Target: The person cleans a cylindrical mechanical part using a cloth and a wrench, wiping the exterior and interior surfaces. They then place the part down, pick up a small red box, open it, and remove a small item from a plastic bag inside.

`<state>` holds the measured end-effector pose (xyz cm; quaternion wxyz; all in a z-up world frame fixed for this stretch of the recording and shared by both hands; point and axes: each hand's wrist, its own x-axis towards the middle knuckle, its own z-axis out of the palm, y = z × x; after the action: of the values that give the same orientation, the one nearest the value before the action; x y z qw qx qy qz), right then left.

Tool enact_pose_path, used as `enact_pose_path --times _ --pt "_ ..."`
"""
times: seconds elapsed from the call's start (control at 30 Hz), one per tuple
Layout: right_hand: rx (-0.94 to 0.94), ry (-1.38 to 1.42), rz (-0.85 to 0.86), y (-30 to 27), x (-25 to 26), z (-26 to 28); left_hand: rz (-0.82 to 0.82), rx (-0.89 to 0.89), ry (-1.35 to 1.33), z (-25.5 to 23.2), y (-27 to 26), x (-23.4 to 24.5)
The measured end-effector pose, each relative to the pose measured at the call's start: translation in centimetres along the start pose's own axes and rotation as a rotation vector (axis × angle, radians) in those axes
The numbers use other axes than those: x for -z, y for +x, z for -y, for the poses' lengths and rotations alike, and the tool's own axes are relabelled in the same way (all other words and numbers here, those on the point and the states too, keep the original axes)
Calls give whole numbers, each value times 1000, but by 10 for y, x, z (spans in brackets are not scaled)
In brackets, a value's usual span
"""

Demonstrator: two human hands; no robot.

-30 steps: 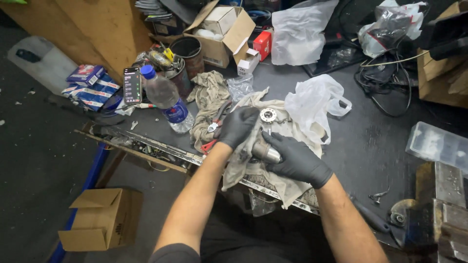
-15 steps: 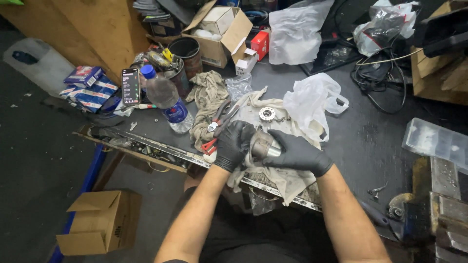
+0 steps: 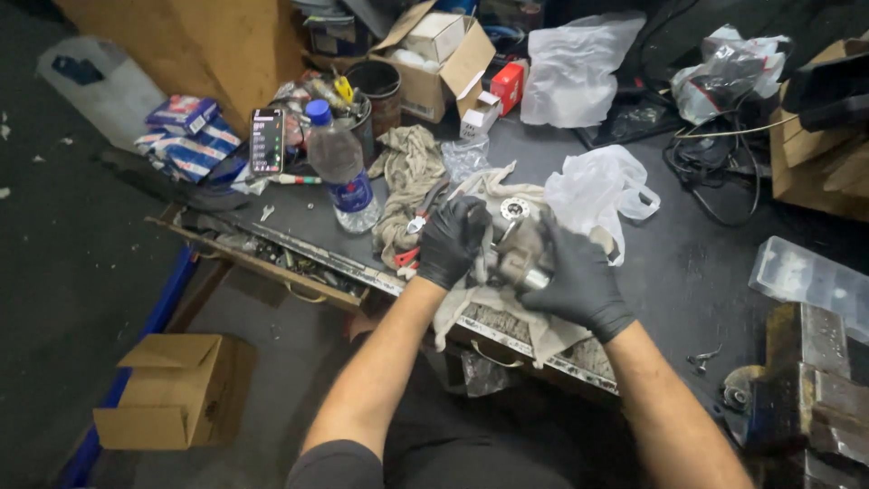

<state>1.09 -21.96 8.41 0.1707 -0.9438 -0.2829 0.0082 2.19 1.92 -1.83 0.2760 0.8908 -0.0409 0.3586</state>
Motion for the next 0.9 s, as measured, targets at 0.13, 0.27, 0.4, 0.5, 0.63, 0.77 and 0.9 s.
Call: enact_pose_path --times 0.13,0.27,0.4,0.5,0.63,0.77,0.9 --pt "61 -68 -155 -4 3 -14 77 61 -13 -18 3 25" --pt "128 -116 -210 -1 -13 -39 148 -144 280 0 2 8" --pt "156 -210 -202 -3 -39 -58 -3 -23 351 13 -5 0" --pt "134 -201 -211 -4 -43 -60 -95 93 215 4 -10 9" --pt "195 -31 -287 -9 -37 -62 -34 167 116 2 -11 14" --pt "178 86 -261 -7 -33 -77 -72 -211 -66 -83 1 38" --pt "128 36 -260 -4 -52 -92 -220 -592 266 -132 1 15"
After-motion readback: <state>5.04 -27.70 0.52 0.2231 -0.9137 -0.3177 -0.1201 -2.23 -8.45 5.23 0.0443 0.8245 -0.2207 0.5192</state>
